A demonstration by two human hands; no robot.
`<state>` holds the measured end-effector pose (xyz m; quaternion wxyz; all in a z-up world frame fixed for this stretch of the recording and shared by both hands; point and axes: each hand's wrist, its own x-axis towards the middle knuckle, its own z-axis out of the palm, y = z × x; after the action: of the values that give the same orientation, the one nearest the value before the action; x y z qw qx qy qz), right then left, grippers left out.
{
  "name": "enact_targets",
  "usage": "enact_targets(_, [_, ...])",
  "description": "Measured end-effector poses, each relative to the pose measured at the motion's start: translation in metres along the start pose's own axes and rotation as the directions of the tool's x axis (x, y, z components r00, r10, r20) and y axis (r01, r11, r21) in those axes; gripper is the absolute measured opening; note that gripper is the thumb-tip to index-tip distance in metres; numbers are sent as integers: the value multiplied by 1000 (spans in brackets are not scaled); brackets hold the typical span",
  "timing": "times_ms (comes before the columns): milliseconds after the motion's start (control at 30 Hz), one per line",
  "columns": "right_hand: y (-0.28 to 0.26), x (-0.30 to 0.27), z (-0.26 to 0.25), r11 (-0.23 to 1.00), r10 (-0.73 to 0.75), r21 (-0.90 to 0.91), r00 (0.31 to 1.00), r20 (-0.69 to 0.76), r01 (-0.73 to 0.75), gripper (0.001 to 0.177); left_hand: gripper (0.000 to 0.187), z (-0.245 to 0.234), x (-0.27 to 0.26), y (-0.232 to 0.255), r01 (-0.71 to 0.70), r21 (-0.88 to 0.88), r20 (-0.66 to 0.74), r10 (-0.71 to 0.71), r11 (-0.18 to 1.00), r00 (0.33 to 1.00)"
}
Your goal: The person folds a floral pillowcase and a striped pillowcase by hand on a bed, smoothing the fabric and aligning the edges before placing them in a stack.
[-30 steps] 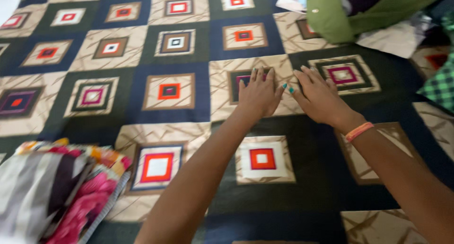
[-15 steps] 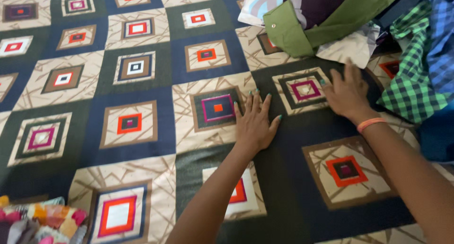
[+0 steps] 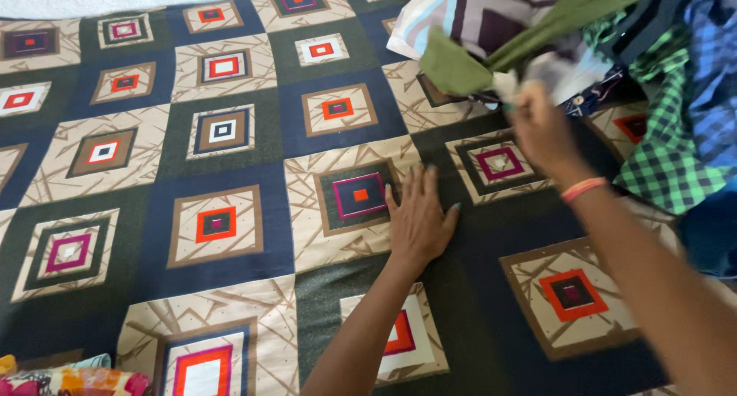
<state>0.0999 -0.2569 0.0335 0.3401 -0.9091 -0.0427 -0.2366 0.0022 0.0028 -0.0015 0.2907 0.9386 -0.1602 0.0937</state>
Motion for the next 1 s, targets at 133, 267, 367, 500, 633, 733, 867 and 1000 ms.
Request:
enact_targets(133, [-101,-23,40,932,-290,246,955,63,267,20,93,-6,-10,-16,-283,-342,-530,65,896,846])
enact_targets(267, [-195,-75,72,882,-249,470,830,499,-18,17,101,-10,-36,-35,-330,-542,-615,-97,773,782])
enact_targets(367, [-240,-91,88,767,-338,624,733,590,-148,14,79,-22,-52,-80,-382,-614,-597,-89,691,798])
enact_targets(500, [-269,-90,96,426,-531,884,738,416,-193,25,29,-40,-59,-137,-199,-695,-478,-236,691,846])
enact_targets(633, [-259,-87,80,696,-444,701,860,249,156,32,36,-56,-56,-172,-126,-595,-631,-365,794,684])
enact_targets(733, [-220,-72,60,870,-423,305,904,58,387,31,36,-99,-51,-195,-158,-646,-666,-451,747,594])
enact_targets(867, [-162,-61,60,894,-431,111,901,-49,434,39,33,-161,-57,-184,-303,-904,-427,-691,303,583])
enact_targets(1000, [-117,-73,83,860,-147,-496,989,-19,119,74,35,-187,-63,-153,-353,-919,-378,-651,176,659])
